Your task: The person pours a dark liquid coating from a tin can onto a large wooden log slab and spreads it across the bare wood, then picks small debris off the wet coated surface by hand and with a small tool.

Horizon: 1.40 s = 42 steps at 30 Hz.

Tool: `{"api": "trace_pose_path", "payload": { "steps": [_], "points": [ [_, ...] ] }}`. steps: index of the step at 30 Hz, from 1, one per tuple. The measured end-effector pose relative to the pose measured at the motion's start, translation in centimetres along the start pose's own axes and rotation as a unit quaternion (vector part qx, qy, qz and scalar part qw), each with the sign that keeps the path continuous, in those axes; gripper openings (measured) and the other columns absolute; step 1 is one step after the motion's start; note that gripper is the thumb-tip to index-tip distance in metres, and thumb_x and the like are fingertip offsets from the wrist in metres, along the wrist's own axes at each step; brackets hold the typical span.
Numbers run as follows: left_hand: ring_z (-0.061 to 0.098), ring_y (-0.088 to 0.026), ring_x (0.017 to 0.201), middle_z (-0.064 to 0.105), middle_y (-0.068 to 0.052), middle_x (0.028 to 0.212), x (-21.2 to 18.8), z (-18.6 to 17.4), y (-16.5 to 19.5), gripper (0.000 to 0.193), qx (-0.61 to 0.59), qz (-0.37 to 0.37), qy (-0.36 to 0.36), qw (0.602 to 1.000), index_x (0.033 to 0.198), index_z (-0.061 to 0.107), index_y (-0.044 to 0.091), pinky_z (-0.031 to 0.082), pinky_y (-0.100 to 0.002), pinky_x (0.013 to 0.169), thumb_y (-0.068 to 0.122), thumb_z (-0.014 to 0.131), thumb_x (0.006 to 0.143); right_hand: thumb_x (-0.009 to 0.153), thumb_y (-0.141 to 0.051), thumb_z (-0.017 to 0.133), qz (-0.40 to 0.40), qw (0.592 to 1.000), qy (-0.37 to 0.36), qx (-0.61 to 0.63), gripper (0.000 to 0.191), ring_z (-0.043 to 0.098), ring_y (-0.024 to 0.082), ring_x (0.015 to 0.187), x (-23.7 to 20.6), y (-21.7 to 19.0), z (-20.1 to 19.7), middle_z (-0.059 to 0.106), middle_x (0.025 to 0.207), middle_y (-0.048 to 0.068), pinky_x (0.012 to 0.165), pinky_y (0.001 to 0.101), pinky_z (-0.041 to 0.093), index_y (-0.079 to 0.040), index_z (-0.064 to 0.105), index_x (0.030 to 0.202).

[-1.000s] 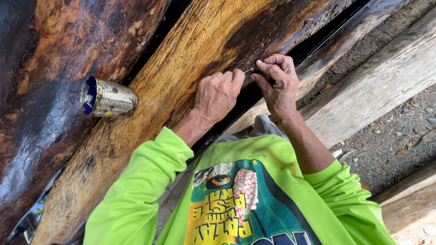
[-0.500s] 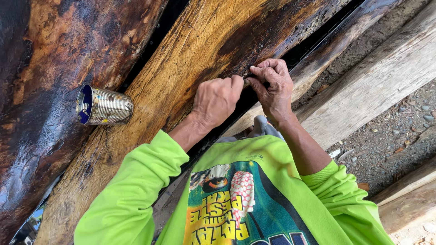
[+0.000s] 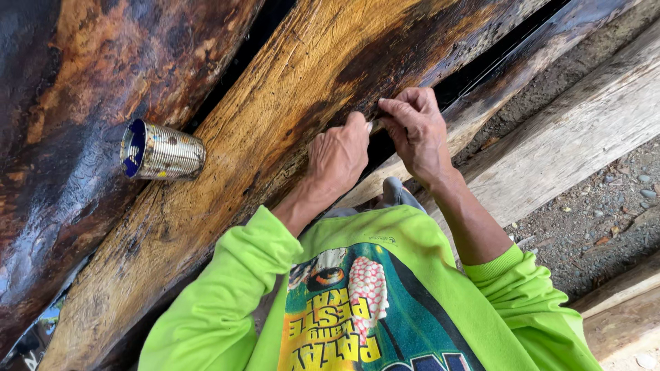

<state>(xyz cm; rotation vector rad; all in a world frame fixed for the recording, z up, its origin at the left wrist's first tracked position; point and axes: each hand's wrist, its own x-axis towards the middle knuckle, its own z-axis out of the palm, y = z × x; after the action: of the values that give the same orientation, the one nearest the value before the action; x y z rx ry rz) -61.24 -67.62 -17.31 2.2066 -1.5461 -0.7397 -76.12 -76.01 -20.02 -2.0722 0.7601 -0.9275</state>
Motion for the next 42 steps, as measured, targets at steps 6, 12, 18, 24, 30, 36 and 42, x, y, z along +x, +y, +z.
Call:
{"api": "trace_pose_path", "payload": {
  "steps": [6, 12, 18, 24, 30, 36, 42],
  "points": [
    [0.069, -0.044, 0.071, 0.067, -0.025, 0.075, -0.4, -0.6, -0.9, 0.027, -0.041, -0.008, -0.038, 0.998, 0.095, 0.054, 0.001, 0.051, -0.056, 0.064, 0.025, 0.046, 0.105, 0.09, 0.0, 0.083, -0.006, 1.0, -0.016, 0.003, 0.032, 0.06, 0.025, 0.102, 0.2, 0.5, -0.3, 0.064, 0.105, 0.009, 0.086, 0.035, 0.054, -0.005, 0.073, 0.121],
    [0.069, -0.043, 0.077, 0.069, -0.025, 0.079, -0.1, -1.1, -2.4, 0.029, -0.097, -0.037, -0.066, 0.992, 0.088, 0.064, 0.0, 0.053, -0.053, 0.07, 0.022, 0.05, 0.101, 0.09, 0.001, 0.082, -0.01, 1.0, -0.015, 0.018, 0.032, 0.06, 0.025, 0.103, 0.2, 0.7, -0.3, 0.063, 0.106, 0.009, 0.086, 0.0342, 0.054, -0.006, 0.073, 0.121],
    [0.072, -0.039, 0.064, 0.068, -0.023, 0.069, -1.1, 0.5, -1.7, 0.02, 0.064, 0.068, 0.036, 0.995, 0.088, 0.06, 0.001, 0.056, -0.051, 0.056, 0.013, 0.05, 0.102, 0.088, -0.002, 0.085, -0.017, 1.0, -0.012, 0.014, 0.032, 0.061, 0.024, 0.102, 0.6, 1.0, -0.4, 0.063, 0.104, 0.007, 0.085, 0.0346, 0.054, -0.006, 0.073, 0.118],
    [0.07, -0.038, 0.061, 0.068, -0.021, 0.069, -0.6, 0.5, -2.1, 0.018, 0.097, 0.125, 0.069, 0.985, 0.083, 0.059, 0.003, 0.053, -0.048, 0.05, 0.012, 0.053, 0.098, 0.087, -0.003, 0.086, -0.012, 1.0, -0.011, 0.017, 0.032, 0.061, 0.024, 0.101, 0.6, 1.2, -0.3, 0.063, 0.105, 0.008, 0.084, 0.0334, 0.054, -0.007, 0.074, 0.117],
    [0.045, -0.036, 0.046, 0.054, -0.031, 0.07, 1.1, -0.3, -2.8, 0.034, -0.349, -0.123, -0.114, 0.922, 0.08, 0.06, 0.002, 0.039, -0.051, 0.044, 0.022, 0.053, 0.107, 0.087, -0.003, 0.087, -0.006, 1.0, -0.022, 0.002, 0.033, 0.06, 0.022, 0.098, 0.7, 1.3, -0.4, 0.064, 0.105, 0.007, 0.082, 0.0329, 0.054, -0.008, 0.074, 0.117],
    [0.066, -0.029, 0.055, 0.064, -0.018, 0.065, 0.7, -0.7, -2.6, 0.015, 0.072, 0.164, 0.033, 0.983, 0.085, 0.056, 0.002, 0.052, -0.044, 0.049, 0.006, 0.051, 0.099, 0.089, -0.001, 0.085, 0.026, 0.998, -0.04, 0.03, 0.032, 0.06, 0.018, 0.095, 0.6, 1.6, -0.4, 0.061, 0.108, 0.007, 0.08, 0.0299, 0.055, -0.007, 0.073, 0.117],
    [0.069, -0.037, 0.062, 0.068, -0.022, 0.07, 4.0, -3.6, -3.5, 0.006, 0.16, 0.262, 0.007, 0.952, 0.085, 0.058, 0.003, 0.054, -0.048, 0.052, 0.002, 0.056, 0.09, 0.091, 0.001, 0.084, 0.005, 0.999, -0.033, 0.04, 0.031, 0.059, 0.019, 0.1, 0.5, 1.6, -0.3, 0.059, 0.109, 0.007, 0.082, 0.0285, 0.056, -0.006, 0.071, 0.118]
  ]
}}
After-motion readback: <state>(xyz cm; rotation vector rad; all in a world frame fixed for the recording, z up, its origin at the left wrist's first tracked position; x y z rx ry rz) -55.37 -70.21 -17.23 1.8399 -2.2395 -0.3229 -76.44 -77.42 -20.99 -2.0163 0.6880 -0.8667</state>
